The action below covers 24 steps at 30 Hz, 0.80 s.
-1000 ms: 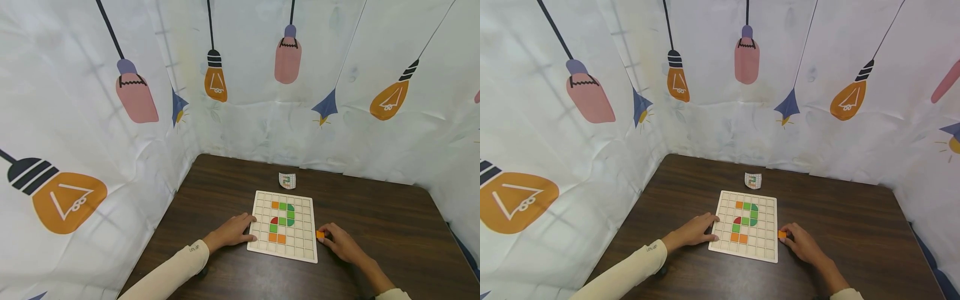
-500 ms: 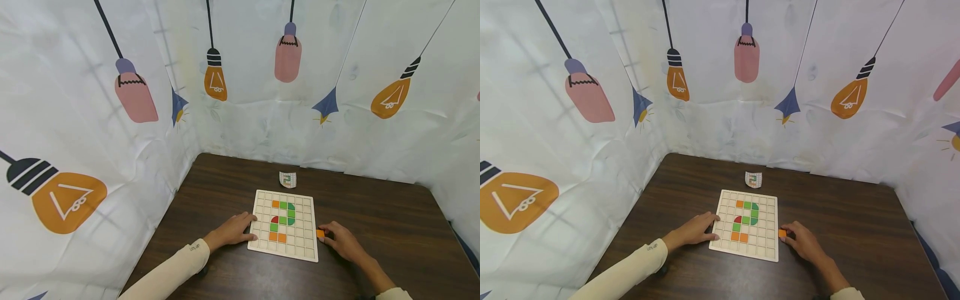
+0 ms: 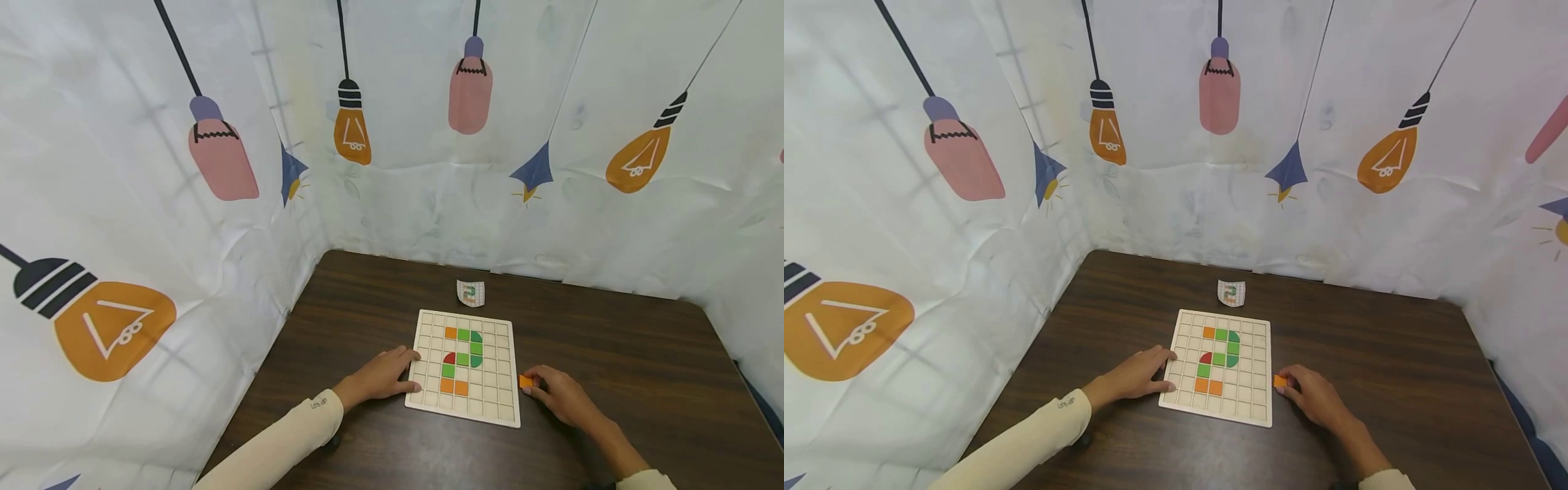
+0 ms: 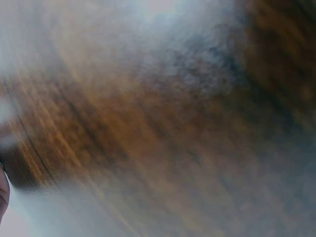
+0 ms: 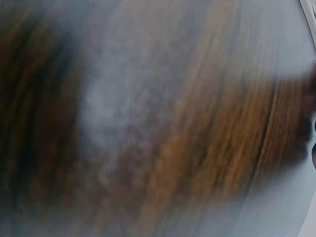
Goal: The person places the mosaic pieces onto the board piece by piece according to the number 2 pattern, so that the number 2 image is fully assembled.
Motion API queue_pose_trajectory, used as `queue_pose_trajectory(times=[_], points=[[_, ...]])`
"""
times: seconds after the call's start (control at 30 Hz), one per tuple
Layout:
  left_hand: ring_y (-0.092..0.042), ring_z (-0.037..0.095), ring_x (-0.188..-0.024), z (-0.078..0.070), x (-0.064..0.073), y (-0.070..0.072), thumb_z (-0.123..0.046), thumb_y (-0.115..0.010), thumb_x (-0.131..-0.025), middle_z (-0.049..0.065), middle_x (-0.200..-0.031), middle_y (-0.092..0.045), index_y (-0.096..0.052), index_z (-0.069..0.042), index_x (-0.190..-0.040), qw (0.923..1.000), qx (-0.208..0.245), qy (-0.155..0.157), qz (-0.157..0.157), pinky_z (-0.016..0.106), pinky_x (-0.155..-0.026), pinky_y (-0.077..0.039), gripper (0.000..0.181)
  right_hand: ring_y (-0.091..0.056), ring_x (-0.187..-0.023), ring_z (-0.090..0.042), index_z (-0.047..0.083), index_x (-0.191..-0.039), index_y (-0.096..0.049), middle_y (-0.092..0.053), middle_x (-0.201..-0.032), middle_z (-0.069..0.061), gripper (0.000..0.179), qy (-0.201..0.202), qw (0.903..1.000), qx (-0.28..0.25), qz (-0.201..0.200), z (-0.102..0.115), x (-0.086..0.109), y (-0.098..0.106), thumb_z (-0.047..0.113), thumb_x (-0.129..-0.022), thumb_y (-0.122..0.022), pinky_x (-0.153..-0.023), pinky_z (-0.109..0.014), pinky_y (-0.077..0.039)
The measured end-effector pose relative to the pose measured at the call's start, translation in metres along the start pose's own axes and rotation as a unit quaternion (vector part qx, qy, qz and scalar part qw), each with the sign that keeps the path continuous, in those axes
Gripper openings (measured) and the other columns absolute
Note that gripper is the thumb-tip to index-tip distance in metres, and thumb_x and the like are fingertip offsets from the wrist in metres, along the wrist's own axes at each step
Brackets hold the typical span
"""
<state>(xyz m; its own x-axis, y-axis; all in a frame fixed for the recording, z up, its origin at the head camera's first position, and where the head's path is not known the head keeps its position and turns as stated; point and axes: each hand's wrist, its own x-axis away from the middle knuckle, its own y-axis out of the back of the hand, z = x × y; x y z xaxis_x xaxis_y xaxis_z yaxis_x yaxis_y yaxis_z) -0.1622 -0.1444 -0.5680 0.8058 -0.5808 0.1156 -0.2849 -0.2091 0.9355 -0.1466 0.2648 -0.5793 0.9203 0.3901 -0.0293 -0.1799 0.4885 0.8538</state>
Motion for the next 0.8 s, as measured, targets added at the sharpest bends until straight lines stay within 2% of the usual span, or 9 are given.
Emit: queue_pose_trajectory(times=[0.27, 0.57, 0.8], points=[[-0.054, 0.009, -0.097, -0.0018, 0.0009, 0.0023, -0.057, -0.064, -0.093, -0.001, -0.116, -0.057, -0.050, -0.018, -0.141, 1.0000, 0.007, -0.001, 0.000, 0.036, -0.094, -0.045, 0.064, -0.047, -0.072, 0.001, 0.013, -0.106, -0.069, -0.056, -0.083, 0.011, 0.018, -0.016, 0.9994, -0.025, 0.020, -0.0029, 0.0010, 0.0036, 0.022, -0.091, -0.074, -0.063, -0.022, -0.039], [-0.052, 0.008, -0.096, -0.0008, -0.0002, 0.0003, -0.060, -0.062, -0.093, -0.002, -0.117, -0.057, -0.050, -0.019, -0.142, 1.0000, 0.002, 0.005, 0.005, 0.035, -0.093, -0.045, 0.065, -0.044, -0.067, 0.001, 0.011, -0.107, -0.069, -0.057, -0.082, 0.010, 0.019, -0.019, 0.9987, -0.042, 0.024, -0.0029, 0.0028, 0.0057, 0.021, -0.091, -0.074, -0.058, -0.023, -0.038], [-0.051, 0.007, -0.094, -0.0018, -0.0002, 0.0013, -0.059, -0.063, -0.092, -0.002, -0.115, -0.056, -0.050, -0.019, -0.142, 0.9999, 0.008, 0.009, 0.006, 0.035, -0.093, -0.044, 0.065, -0.044, -0.058, 0.000, 0.008, -0.109, -0.069, -0.060, -0.086, 0.006, 0.023, -0.021, 0.9980, -0.056, 0.022, -0.0023, 0.0056, 0.0066, 0.020, -0.091, -0.075, -0.054, -0.022, -0.040]])
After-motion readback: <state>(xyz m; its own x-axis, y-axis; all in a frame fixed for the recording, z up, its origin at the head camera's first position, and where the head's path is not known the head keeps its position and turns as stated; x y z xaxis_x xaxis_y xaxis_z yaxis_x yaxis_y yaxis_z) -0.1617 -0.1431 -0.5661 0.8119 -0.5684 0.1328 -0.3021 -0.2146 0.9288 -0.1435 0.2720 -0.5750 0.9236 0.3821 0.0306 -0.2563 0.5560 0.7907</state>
